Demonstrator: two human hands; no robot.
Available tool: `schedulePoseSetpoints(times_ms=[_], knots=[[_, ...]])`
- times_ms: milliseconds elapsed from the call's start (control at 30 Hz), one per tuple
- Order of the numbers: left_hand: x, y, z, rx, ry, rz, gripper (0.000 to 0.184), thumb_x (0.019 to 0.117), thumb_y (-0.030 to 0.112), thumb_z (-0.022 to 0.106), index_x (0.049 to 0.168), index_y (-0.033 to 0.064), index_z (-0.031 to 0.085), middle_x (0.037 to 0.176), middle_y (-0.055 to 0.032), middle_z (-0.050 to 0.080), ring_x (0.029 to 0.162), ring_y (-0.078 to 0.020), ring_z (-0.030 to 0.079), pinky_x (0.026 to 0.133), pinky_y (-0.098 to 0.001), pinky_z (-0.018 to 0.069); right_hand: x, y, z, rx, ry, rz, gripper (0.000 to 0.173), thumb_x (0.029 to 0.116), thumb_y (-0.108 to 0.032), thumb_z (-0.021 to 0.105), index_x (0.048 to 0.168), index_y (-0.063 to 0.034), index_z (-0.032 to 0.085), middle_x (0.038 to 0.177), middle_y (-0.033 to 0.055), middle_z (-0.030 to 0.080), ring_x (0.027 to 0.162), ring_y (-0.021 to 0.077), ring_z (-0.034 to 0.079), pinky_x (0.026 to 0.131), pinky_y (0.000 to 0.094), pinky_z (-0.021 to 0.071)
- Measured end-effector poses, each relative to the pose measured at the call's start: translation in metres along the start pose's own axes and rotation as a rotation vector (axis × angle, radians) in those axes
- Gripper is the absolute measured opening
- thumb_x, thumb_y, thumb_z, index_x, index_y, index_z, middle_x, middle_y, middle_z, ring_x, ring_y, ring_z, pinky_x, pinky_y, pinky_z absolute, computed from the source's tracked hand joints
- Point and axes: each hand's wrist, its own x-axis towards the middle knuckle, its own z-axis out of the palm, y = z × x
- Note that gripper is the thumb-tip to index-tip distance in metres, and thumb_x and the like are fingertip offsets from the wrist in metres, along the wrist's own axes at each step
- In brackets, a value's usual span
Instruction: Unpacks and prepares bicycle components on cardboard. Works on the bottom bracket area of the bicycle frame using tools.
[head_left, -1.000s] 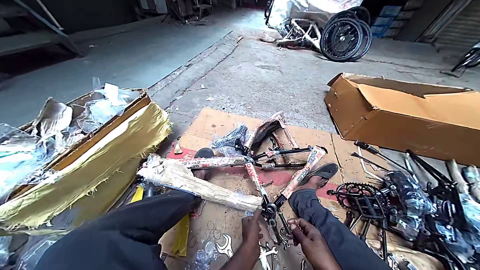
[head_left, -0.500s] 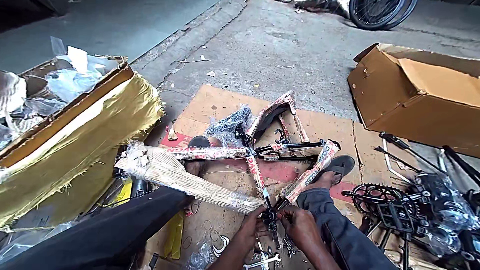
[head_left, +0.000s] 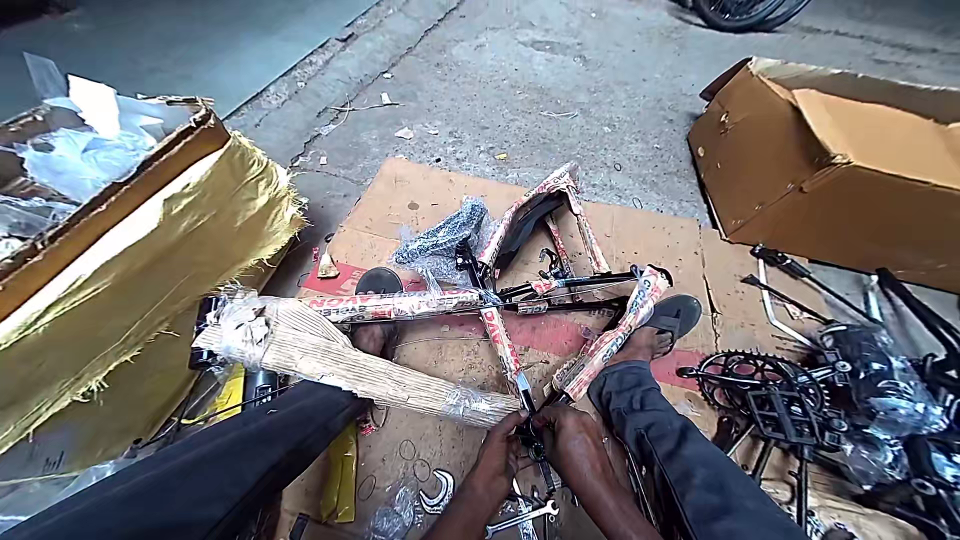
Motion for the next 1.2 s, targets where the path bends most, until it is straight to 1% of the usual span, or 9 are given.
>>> schedulePoseSetpoints(times_ms=[167,333,500,633,733,833,933,1067,1200], knots=[[0.001,0.000,-0.001,-0.003,0.000,-0.004,0.036,0.0998,0.034,0.062,0.120,0.0037,0.064,0.104,-0.0164,0.070,0.092,-0.0290,0.069,0.081,-0.0488,0.0573,0.000,-0.002,0.006,-0.015,-0.006,-0.017,0.023,0.0923,-0.008,0.058,0.104,-0.0124,0.077,0.109,0.0060,0.074,0.104,0.0230,0.070,0.091,0.0425,0.0565],[0.000,0.001,0.001,-0.012,-0.002,0.001,0.035,0.1002,0.033,0.061,0.120,0.0035,0.063,0.103,-0.0170,0.069,0.090,-0.0293,0.069,0.081,-0.0490,0.0576,0.000,-0.001,0.000,0.044,-0.034,0.002,0.025,0.0898,-0.007,0.060,0.107,-0.0129,0.077,0.110,0.0063,0.073,0.103,0.0230,0.070,0.092,0.0431,0.0558],[0.002,0.002,-0.001,-0.028,-0.050,-0.005,0.037,0.1007,0.033,0.060,0.122,0.0026,0.063,0.106,-0.0187,0.069,0.093,-0.0308,0.069,0.083,-0.0502,0.0574,0.001,0.010,-0.021,0.235,-0.080,0.083,0.024,0.0918,-0.012,0.064,0.110,-0.0179,0.077,0.106,-0.0002,0.076,0.097,0.0138,0.072,0.090,0.0380,0.0579],[0.003,0.001,-0.005,-0.046,-0.082,0.004,0.036,0.1017,0.030,0.058,0.124,0.0015,0.061,0.109,-0.0206,0.068,0.094,-0.0320,0.069,0.086,-0.0507,0.0573,0.008,0.041,-0.031,0.321,0.050,0.185,0.014,0.0933,-0.020,0.068,0.105,-0.0202,0.077,0.098,-0.0048,0.076,0.089,0.0094,0.072,0.085,0.0373,0.0594],[0.001,0.001,-0.004,-0.044,-0.058,0.014,0.034,0.1009,0.027,0.060,0.123,0.0014,0.061,0.110,-0.0198,0.068,0.094,-0.0311,0.068,0.086,-0.0501,0.0574,0.013,0.073,-0.022,0.291,0.101,0.291,0.012,0.0930,-0.023,0.071,0.104,-0.0192,0.076,0.093,-0.0022,0.075,0.085,0.0148,0.071,0.082,0.0428,0.0576],[0.001,0.002,-0.004,-0.068,-0.045,0.007,0.032,0.1003,0.025,0.059,0.121,0.0014,0.060,0.108,-0.0204,0.067,0.092,-0.0321,0.068,0.084,-0.0512,0.0577,0.014,0.103,0.004,0.231,0.000,0.424,0.022,0.0916,-0.025,0.069,0.110,-0.0140,0.074,0.099,0.0067,0.074,0.096,0.0256,0.070,0.089,0.0510,0.0537],[0.002,0.000,-0.007,-0.082,-0.080,0.007,0.032,0.0993,0.023,0.059,0.122,0.0006,0.060,0.111,-0.0216,0.067,0.097,-0.0327,0.068,0.087,-0.0514,0.0568,0.010,0.128,0.047,0.183,-0.123,0.523,0.033,0.0877,-0.031,0.073,0.116,-0.0134,0.072,0.106,0.0104,0.074,0.103,0.0292,0.070,0.093,0.0536,0.0530],[0.001,-0.001,-0.007,-0.079,-0.083,0.022,0.030,0.0990,0.022,0.058,0.118,-0.0003,0.060,0.109,-0.0215,0.067,0.094,-0.0321,0.069,0.085,-0.0506,0.0577,0.017,0.136,0.080,0.091,-0.155,0.533,0.042,0.0877,-0.039,0.071,0.122,-0.0148,0.069,0.115,0.0116,0.071,0.110,0.0301,0.067,0.095,0.0523,0.0525],[0.000,0.003,-0.005,-0.056,-0.050,0.009,0.030,0.0986,0.022,0.061,0.119,0.0001,0.062,0.111,-0.0200,0.067,0.097,-0.0310,0.068,0.086,-0.0495,0.0572,0.032,0.121,0.079,0.018,-0.196,0.559,0.036,0.0898,-0.037,0.069,0.116,-0.0123,0.071,0.117,0.0134,0.071,0.113,0.0315,0.067,0.095,0.0526,0.0525]])
